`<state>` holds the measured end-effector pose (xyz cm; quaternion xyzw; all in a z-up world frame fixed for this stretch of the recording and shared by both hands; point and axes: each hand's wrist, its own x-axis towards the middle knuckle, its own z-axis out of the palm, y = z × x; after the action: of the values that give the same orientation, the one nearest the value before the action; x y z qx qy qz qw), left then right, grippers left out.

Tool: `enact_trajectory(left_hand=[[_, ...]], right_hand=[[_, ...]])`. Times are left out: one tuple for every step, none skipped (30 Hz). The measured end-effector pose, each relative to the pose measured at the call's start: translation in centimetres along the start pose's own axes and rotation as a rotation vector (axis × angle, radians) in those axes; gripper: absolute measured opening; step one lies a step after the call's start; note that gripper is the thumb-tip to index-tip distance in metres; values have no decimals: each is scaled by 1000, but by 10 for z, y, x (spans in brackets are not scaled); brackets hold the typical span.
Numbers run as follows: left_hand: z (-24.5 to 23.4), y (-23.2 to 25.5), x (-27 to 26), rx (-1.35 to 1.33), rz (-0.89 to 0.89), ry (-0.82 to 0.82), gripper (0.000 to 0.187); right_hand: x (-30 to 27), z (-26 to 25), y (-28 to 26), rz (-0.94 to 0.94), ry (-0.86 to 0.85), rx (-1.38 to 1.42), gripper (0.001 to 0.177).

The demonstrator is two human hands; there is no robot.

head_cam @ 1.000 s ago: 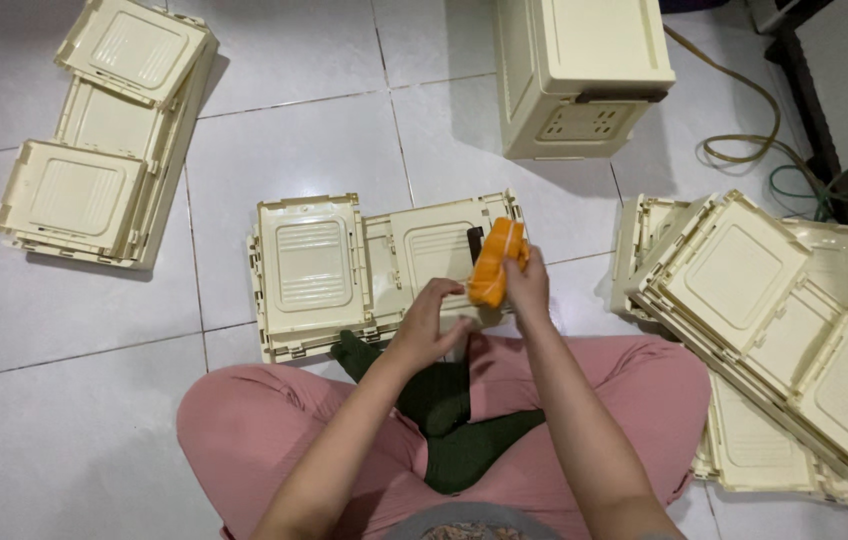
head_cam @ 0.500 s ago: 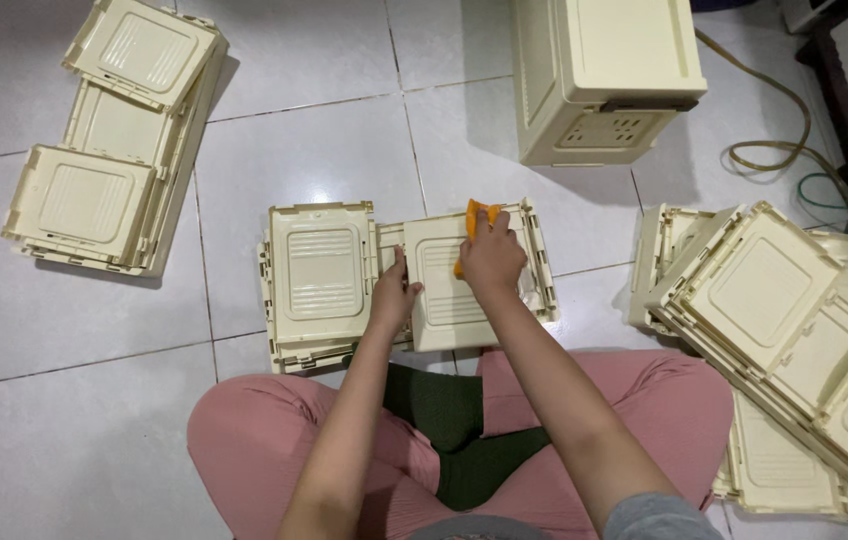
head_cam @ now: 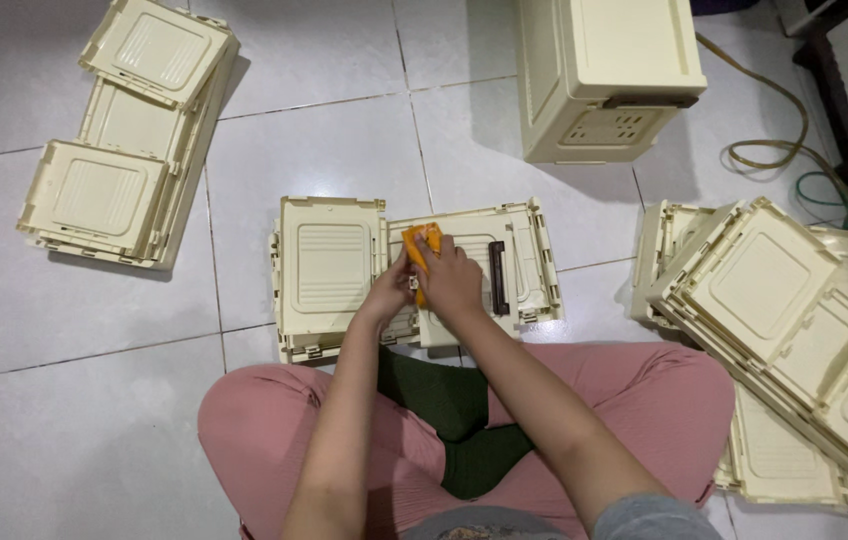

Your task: The person assembles a collapsible plastic storage crate by unfolding the sides, securing the corners, and attaching the lid. They then wipe the surfaces of several other crates with an orange cloth.

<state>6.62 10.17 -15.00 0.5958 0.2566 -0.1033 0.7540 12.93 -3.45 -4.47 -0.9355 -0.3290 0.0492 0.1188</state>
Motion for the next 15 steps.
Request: enact_trajectory(left_hand=[[0,-2,-1,-57,-12,9,88],[-1,-5,1,-102,-70,20,88],[-3,-7,3,-148,-128,32,88],[-5,-11,5,-193,-187,43,88],[-5,-17,7,-158,-127,53,83],[-3,-23,11,-123,-67,63,78],[-3,-28,16,-85,-4,74,73],[-1,-33,19,-3,38,105,73],[2,-38,22,79,80,138,74],[4,-43,25,162,123,170,74],[6,-47,26,217,140,183,75],[8,-51,26,272,158,196,77],[10,-51,29,327,177,211,78],[12,-51,31,340,179,216,79],[14,-52,30,354,176,222,79]], right_hand=[[-12,2,1,-19,-1,-2,53],[-24,3,2,-38,-3,-4,54],[-36,5,3,-80,41,-5,56],[-48,6,4,-122,85,-7,58],[-58,6,3,-167,130,-5,60],[-70,5,4,-174,75,2,59],[-79,3,4,-181,25,10,58],[-88,1,4,-189,-26,19,56],[-97,-2,4,-213,-37,41,55],[-105,-4,5,-238,-48,62,53],[-110,-7,7,-262,-61,85,52],[-112,-9,11,-266,-90,84,51],[-112,-12,15,-272,-117,83,50],[-110,-14,19,-278,-143,82,49],[-108,-14,21,-262,-142,62,50]])
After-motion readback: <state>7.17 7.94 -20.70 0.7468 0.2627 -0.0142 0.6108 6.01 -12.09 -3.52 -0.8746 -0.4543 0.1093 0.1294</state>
